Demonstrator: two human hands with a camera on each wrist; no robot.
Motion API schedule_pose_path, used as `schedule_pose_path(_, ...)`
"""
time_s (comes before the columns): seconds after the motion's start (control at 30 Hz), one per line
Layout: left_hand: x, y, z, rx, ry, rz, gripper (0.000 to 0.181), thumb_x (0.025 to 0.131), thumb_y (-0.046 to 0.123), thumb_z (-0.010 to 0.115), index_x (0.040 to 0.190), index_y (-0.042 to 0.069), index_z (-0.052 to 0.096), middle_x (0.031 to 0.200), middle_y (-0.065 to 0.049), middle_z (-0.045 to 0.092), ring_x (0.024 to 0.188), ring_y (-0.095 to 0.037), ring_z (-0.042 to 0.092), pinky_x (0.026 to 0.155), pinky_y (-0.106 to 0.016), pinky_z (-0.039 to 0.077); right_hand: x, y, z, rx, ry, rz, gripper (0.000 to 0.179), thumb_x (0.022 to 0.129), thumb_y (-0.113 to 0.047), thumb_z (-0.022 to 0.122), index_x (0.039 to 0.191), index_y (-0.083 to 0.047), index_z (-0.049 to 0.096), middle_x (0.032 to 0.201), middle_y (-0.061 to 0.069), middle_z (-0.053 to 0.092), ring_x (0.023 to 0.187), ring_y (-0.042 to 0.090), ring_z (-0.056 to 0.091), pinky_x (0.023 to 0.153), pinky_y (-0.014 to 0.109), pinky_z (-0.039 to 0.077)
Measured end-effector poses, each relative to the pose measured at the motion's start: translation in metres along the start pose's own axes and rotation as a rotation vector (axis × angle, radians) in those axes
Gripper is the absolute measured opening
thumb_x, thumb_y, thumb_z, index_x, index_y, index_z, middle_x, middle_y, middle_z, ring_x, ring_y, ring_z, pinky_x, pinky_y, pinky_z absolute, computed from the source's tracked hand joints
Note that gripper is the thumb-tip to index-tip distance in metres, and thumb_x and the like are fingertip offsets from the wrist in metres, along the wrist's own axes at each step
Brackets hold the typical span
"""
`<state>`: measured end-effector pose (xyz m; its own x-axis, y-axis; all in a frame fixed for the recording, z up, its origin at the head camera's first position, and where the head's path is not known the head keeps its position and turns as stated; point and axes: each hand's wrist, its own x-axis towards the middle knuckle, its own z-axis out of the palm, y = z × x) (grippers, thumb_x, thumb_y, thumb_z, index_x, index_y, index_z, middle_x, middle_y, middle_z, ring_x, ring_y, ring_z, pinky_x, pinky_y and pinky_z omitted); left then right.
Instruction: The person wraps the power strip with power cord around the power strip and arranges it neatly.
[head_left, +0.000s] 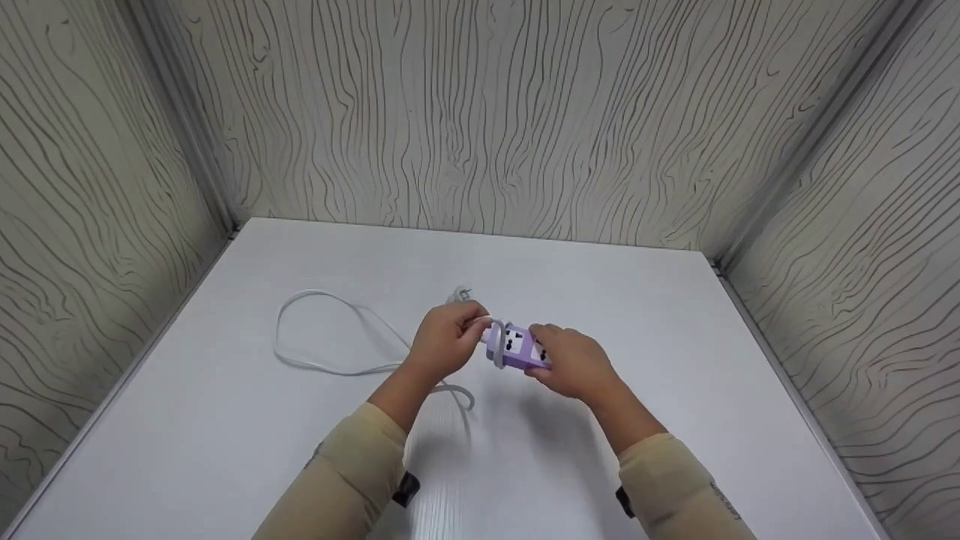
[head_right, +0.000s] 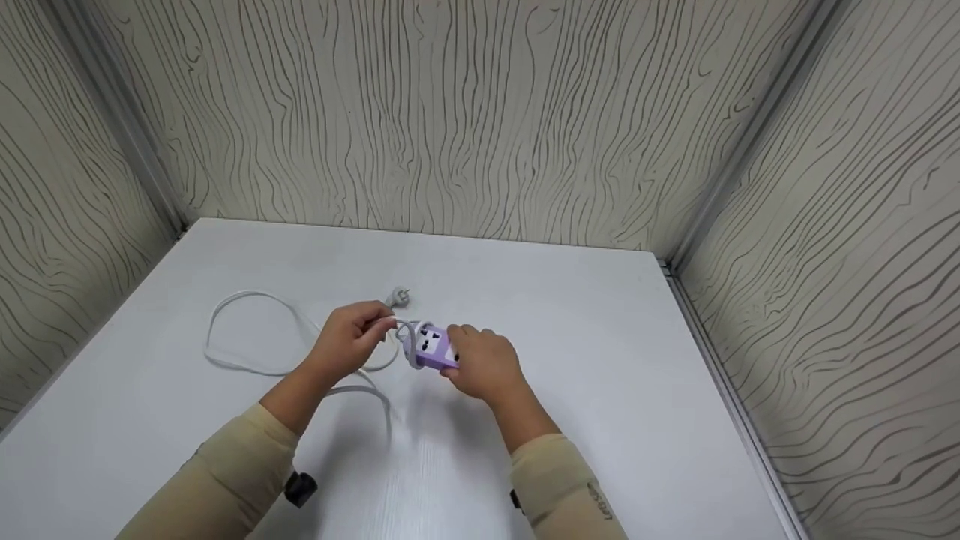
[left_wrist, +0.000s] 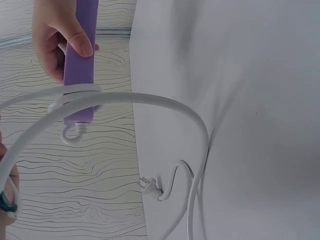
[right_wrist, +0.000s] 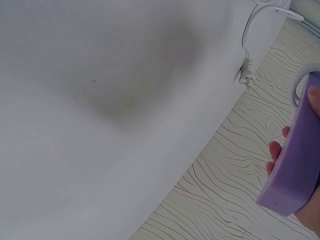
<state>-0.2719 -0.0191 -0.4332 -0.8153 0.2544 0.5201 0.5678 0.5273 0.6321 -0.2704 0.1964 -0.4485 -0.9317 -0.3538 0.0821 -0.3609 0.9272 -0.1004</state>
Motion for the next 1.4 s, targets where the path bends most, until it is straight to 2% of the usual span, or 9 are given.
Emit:
schedule_pose_path(0.13,0.003,-0.005,-0.001,-0.053,-0.003,0.008,0.014,0.091,0.022,0.056,0.083,0.013,0.065,0.066,0.006,0.052,0.06,-0.007,0.045,0.055,-0.022,0.042,-0.002,-0.003,-0.003,0.021,-0.026,-0.096,0.06,0.076,-0.04,0.071,0.126,-0.015,0.049,0.111,0.001,0.061,0.09,0.016,0.056,0.081,0.038,0.046)
schedule_pose_path(0.3,0.007,-0.011,-0.003,-0.131,-0.019,0.01,0.015,0.091,0.022,0.056,0.082,0.012,0.064,0.066,0.005,0.053,0.06,-0.008,0.047,0.056,-0.023,0.042,-0.004,-0.006,-0.009,0.076,-0.075,-0.19,0.06,0.077,-0.04,0.07,0.127,-0.016,0.048,0.115,0.0,0.059,0.096,0.015,0.055,0.088,0.039,0.044)
schedule_pose_path(0.47,0.009,-0.017,-0.004,-0.202,-0.064,0.026,0.015,0.091,0.02,0.056,0.083,0.011,0.064,0.067,0.004,0.054,0.061,-0.008,0.049,0.058,-0.024,0.043,-0.008,-0.009,-0.015,0.125,-0.114,-0.257,0.059,0.078,-0.041,0.068,0.128,-0.018,0.047,0.117,-0.003,0.058,0.098,0.013,0.053,0.09,0.038,0.043)
schedule_pose_path(0.57,0.009,-0.022,-0.005,-0.274,-0.076,0.02,0.015,0.091,0.019,0.056,0.082,0.01,0.064,0.066,0.002,0.055,0.062,-0.009,0.049,0.058,-0.024,0.042,-0.01,-0.01,-0.019,0.148,-0.114,-0.286,0.059,0.078,-0.041,0.068,0.128,-0.018,0.048,0.117,-0.003,0.058,0.097,0.012,0.053,0.09,0.038,0.043)
schedule_pose_path(0.73,0.009,-0.031,-0.002,-0.396,-0.08,-0.02,0.018,0.091,0.019,0.056,0.081,0.006,0.063,0.066,-0.003,0.054,0.065,-0.013,0.049,0.061,-0.024,0.04,-0.014,-0.012,-0.027,0.22,-0.098,-0.308,0.059,0.077,-0.039,0.07,0.128,-0.018,0.049,0.118,-0.003,0.057,0.099,0.012,0.052,0.09,0.038,0.043)
schedule_pose_path(0.9,0.007,-0.036,0.0,-0.475,-0.143,-0.065,0.021,0.092,0.014,0.053,0.083,-0.003,0.061,0.069,-0.006,0.053,0.071,-0.016,0.05,0.068,-0.026,0.042,-0.016,-0.015,-0.032,0.293,-0.086,-0.355,0.058,0.077,-0.038,0.07,0.127,-0.018,0.049,0.118,-0.006,0.057,0.099,0.009,0.052,0.09,0.036,0.044)
schedule_pose_path(1.07,-0.002,-0.026,-0.01,-0.602,-0.189,-0.134,0.02,0.093,0.007,0.05,0.086,-0.009,0.058,0.073,-0.004,0.052,0.074,-0.016,0.049,0.07,-0.03,0.044,-0.018,-0.017,-0.033,0.339,-0.056,-0.383,0.058,0.078,-0.04,0.069,0.128,-0.018,0.049,0.119,-0.005,0.057,0.103,0.01,0.052,0.091,0.036,0.043)
schedule_pose_path(1.23,-0.008,-0.022,-0.01,-0.753,-0.174,-0.212,0.021,0.093,0.007,0.049,0.088,-0.012,0.056,0.079,-0.004,0.056,0.076,-0.013,0.051,0.069,-0.024,0.045,-0.018,-0.017,-0.036,0.452,-0.011,-0.403,0.057,0.079,-0.038,0.069,0.127,-0.017,0.049,0.12,-0.004,0.056,0.104,0.012,0.052,0.09,0.039,0.044)
schedule_pose_path(1.4,-0.007,-0.021,-0.007,-0.792,-0.147,-0.241,0.021,0.094,0.007,0.048,0.092,-0.012,0.056,0.078,0.003,0.057,0.072,-0.009,0.051,0.064,-0.022,0.044,-0.014,-0.014,-0.036,0.575,0.027,-0.462,0.053,0.08,-0.034,0.07,0.125,-0.016,0.05,0.117,-0.003,0.057,0.099,0.013,0.052,0.085,0.037,0.046)
